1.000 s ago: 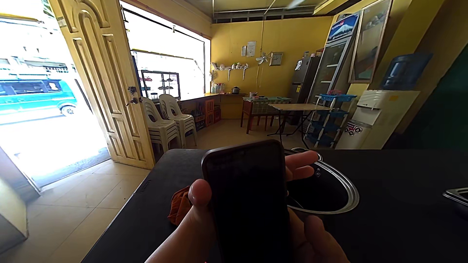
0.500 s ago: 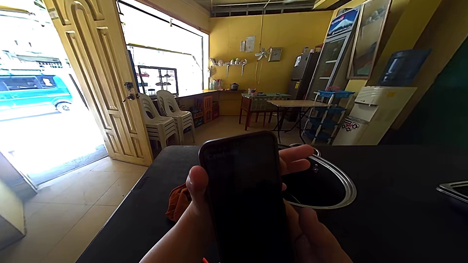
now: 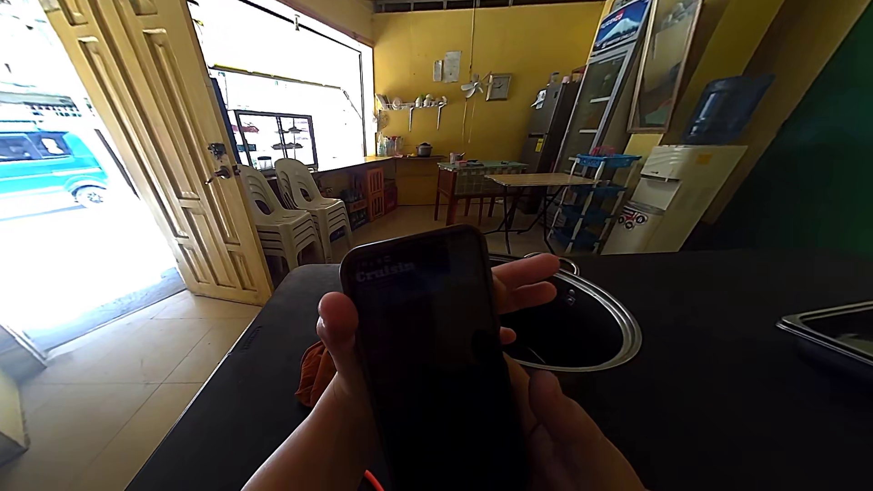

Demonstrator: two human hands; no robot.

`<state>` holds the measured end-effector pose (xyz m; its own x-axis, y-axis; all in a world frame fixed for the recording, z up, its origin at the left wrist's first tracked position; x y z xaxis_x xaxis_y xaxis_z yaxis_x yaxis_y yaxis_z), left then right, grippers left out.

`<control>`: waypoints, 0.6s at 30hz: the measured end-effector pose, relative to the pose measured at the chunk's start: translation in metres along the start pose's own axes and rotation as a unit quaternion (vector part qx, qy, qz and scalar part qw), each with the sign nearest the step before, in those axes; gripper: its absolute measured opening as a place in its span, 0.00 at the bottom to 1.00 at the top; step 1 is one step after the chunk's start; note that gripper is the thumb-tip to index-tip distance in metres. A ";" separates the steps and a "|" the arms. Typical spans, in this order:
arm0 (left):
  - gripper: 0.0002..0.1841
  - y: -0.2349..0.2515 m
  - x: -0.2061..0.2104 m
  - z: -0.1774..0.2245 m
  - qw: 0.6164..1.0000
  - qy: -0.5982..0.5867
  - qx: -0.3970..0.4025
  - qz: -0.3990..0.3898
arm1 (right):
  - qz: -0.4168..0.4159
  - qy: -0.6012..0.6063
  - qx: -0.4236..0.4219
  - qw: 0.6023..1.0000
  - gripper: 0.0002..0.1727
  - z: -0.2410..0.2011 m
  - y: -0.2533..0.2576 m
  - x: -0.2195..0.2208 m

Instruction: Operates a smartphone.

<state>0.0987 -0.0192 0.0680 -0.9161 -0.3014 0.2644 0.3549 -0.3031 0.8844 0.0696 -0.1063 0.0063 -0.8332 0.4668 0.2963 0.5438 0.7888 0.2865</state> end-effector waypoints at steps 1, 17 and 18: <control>0.59 -0.001 0.000 0.000 1.000 -0.005 -0.003 0.002 | -0.001 0.000 -0.001 1.000 0.33 0.000 0.000 0.000; 0.58 -0.044 -0.058 -0.021 0.995 -0.096 -0.017 0.000 | 0.040 -0.058 -0.012 0.997 0.37 0.000 0.003 0.005; 0.43 -0.046 -0.071 -0.028 0.993 -0.061 -0.069 0.069 | 0.059 -0.066 -0.007 0.996 0.38 0.000 0.004 0.003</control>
Point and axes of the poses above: each hand's wrist, its own y-axis towards the middle knuckle, its own x-axis out of the palm, z = x × y, the point moved 7 cm from there along y, towards the middle knuckle, and after that the axes turned 13 degrees about x, right-handed, at the moved point
